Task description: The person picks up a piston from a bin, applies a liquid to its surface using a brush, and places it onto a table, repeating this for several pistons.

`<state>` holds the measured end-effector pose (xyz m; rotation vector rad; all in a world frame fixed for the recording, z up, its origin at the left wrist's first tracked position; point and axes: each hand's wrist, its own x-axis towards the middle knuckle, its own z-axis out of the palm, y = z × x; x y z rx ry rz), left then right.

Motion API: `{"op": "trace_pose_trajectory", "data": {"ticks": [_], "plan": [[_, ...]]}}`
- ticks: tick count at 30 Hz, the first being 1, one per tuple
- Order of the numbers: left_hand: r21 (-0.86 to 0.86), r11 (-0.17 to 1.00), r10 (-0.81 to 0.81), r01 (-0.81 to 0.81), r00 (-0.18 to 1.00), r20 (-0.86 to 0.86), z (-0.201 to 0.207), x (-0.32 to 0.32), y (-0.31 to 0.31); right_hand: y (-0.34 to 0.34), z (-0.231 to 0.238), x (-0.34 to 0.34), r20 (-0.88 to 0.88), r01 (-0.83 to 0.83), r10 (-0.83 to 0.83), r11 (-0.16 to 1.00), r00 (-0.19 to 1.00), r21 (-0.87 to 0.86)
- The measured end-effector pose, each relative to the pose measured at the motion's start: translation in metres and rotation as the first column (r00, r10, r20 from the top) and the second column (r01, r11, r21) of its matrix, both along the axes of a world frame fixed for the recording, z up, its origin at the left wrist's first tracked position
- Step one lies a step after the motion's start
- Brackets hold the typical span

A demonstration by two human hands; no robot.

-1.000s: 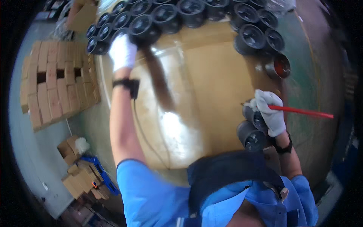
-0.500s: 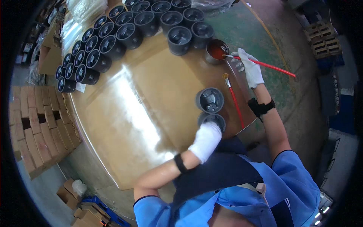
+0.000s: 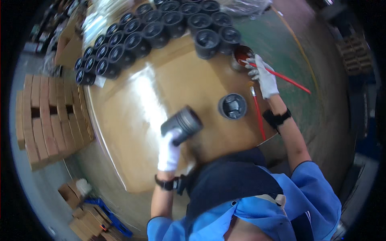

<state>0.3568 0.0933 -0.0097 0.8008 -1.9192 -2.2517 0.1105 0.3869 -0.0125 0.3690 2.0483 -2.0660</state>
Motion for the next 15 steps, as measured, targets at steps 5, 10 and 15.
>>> {"op": "trace_pose_trajectory", "data": {"ticks": [5, 10, 15], "plan": [[-0.281, 0.952, 0.135, -0.123, 0.991, 0.023, -0.069, 0.006, -0.019, -0.08, 0.062, 0.074, -0.076, -0.252, 0.246, 0.963, 0.966, -0.092], [0.9, 0.29, 0.367, -0.326, 0.906, 0.211, 0.013, -0.035, 0.011, -0.123, 0.07, 0.111, -0.167, -0.384, 0.365, 0.918, 0.916, -0.096], [0.91, 0.241, 0.364, -0.338, 0.9, 0.239, 0.007, -0.032, 0.013, -0.128, 0.059, 0.105, 0.055, -0.305, 0.314, 0.944, 0.948, -0.128]]}}
